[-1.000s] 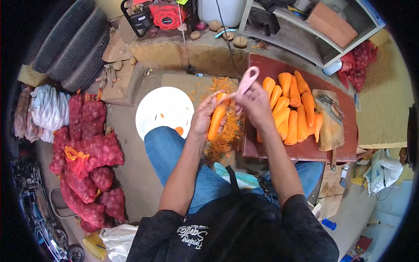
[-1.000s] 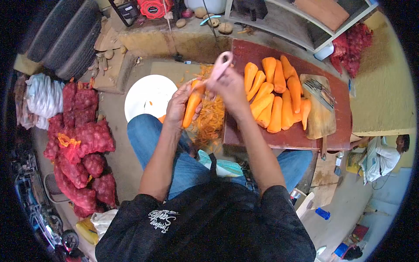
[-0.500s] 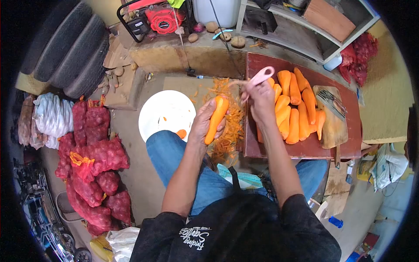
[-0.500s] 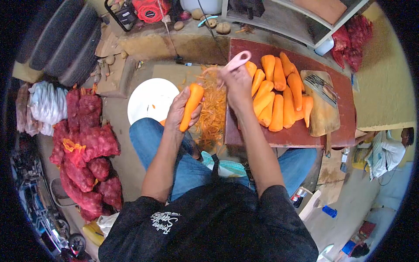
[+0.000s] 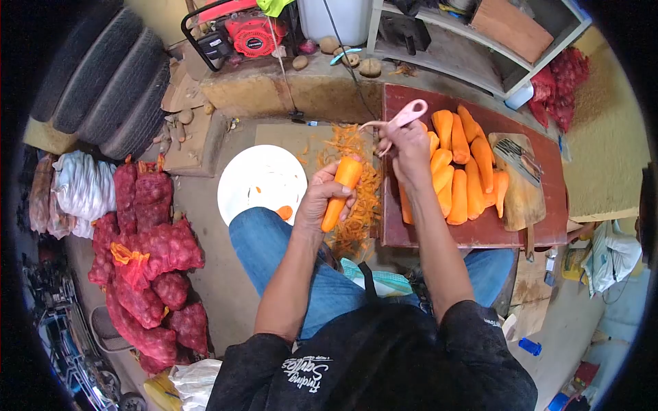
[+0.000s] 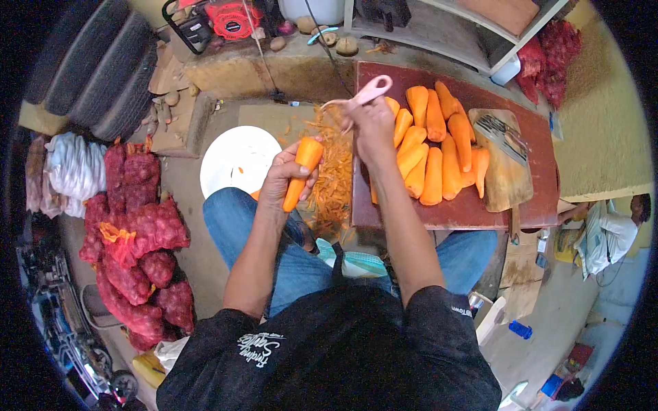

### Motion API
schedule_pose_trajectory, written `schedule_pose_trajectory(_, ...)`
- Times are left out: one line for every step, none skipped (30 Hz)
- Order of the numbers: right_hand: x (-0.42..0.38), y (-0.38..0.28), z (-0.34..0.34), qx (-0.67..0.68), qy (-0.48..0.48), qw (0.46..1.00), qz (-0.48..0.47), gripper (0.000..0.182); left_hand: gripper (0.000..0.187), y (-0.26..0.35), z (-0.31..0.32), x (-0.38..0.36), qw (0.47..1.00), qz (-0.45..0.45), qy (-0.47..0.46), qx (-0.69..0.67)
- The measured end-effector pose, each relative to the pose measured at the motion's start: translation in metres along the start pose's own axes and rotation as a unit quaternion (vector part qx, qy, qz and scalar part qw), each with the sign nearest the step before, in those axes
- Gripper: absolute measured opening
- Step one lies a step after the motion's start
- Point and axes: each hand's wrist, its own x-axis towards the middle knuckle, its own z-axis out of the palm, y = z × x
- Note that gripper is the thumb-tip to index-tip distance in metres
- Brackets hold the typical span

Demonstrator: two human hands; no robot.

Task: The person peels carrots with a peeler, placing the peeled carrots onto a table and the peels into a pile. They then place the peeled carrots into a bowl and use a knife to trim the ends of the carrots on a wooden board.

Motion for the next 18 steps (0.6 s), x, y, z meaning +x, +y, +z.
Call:
schedule_pose_trajectory(0.006, -0.005, -0.004, -0.004, 0.011, 1.000, 0.006, 0.019, 0.056, 0.001, 0.000, -0.002, 1.000, -0.002, -0.008, -0.018)
schedule_pose_trajectory(0.009, -0.008, -0.006, -0.007, 0.024, 1.000, 0.012, 0.019, 0.056, 0.002, 0.000, -0.001, 0.999, -0.006, -0.016, -0.036)
schedule_pose_trajectory(0.003, -0.011, -0.003, -0.009, 0.015, 1.000, 0.022, 0.020, 0.056, 0.003, -0.001, 0.001, 1.000, -0.004, 0.007, -0.026)
schedule_pose_trajectory(-0.007, -0.014, 0.003, -0.022, 0.000, 0.999, 0.029, 0.021, 0.056, 0.003, -0.001, 0.004, 0.999, -0.004, 0.032, -0.018)
schedule_pose_trajectory(-0.018, -0.018, 0.009, -0.035, -0.015, 0.999, 0.034, 0.021, 0.057, 0.002, -0.001, 0.006, 0.998, -0.003, 0.055, -0.011)
schedule_pose_trajectory(-0.025, -0.021, 0.012, -0.049, -0.033, 0.998, 0.037, 0.022, 0.058, 0.002, -0.001, 0.008, 0.999, 0.001, 0.038, -0.028)
schedule_pose_trajectory(-0.033, -0.019, 0.010, -0.041, -0.041, 0.997, 0.043, 0.025, 0.060, 0.003, -0.003, 0.008, 0.999, 0.004, 0.023, -0.045)
schedule_pose_trajectory(-0.038, -0.019, 0.012, -0.023, -0.031, 0.998, 0.045, 0.025, 0.063, 0.002, -0.005, 0.007, 0.998, 0.006, 0.009, -0.061)
schedule_pose_trajectory(-0.044, -0.019, 0.017, -0.005, -0.020, 0.999, 0.048, 0.025, 0.064, 0.002, -0.003, 0.005, 0.998, 0.009, 0.018, -0.051)
schedule_pose_trajectory(-0.048, -0.018, 0.021, 0.014, -0.008, 0.999, 0.049, 0.026, 0.066, 0.003, 0.001, 0.003, 0.999, 0.012, 0.025, -0.041)
schedule_pose_trajectory(-0.050, -0.016, 0.023, 0.015, -0.006, 0.998, 0.059, 0.025, 0.068, 0.003, 0.004, 0.002, 0.999, 0.015, 0.031, -0.031)
schedule_pose_trajectory(-0.050, -0.014, 0.026, -0.003, -0.025, 0.998, 0.064, 0.025, 0.069, 0.003, 0.005, 0.001, 0.999, 0.009, 0.019, -0.027)
schedule_pose_trajectory(-0.050, -0.012, 0.029, -0.021, -0.045, 0.996, 0.068, 0.025, 0.071, 0.003, 0.004, 0.001, 1.000, 0.005, 0.007, -0.022)
schedule_pose_trajectory(-0.049, -0.010, 0.030, -0.040, -0.065, 0.994, 0.072, 0.025, 0.072, 0.003, 0.003, 0.001, 1.000, 0.000, -0.006, -0.017)
schedule_pose_trajectory(-0.044, -0.010, 0.029, -0.065, -0.081, 0.992, 0.073, 0.023, 0.074, 0.004, 0.001, 0.002, 1.000, -0.002, 0.001, -0.005)
schedule_pose_trajectory(-0.029, -0.005, 0.024, -0.066, -0.045, 0.996, 0.035, 0.021, 0.075, 0.004, -0.002, 0.004, 1.000, -0.006, 0.009, 0.007)
schedule_pose_trajectory(-0.010, 0.000, 0.014, -0.068, -0.007, 0.998, -0.002, 0.020, 0.076, 0.002, -0.002, 0.002, 1.000, -0.010, 0.016, 0.018)
schedule_pose_trajectory(0.002, -0.003, 0.012, -0.069, 0.026, 0.996, -0.040, 0.019, 0.075, 0.002, -0.002, 0.002, 1.000, -0.013, 0.013, 0.010)
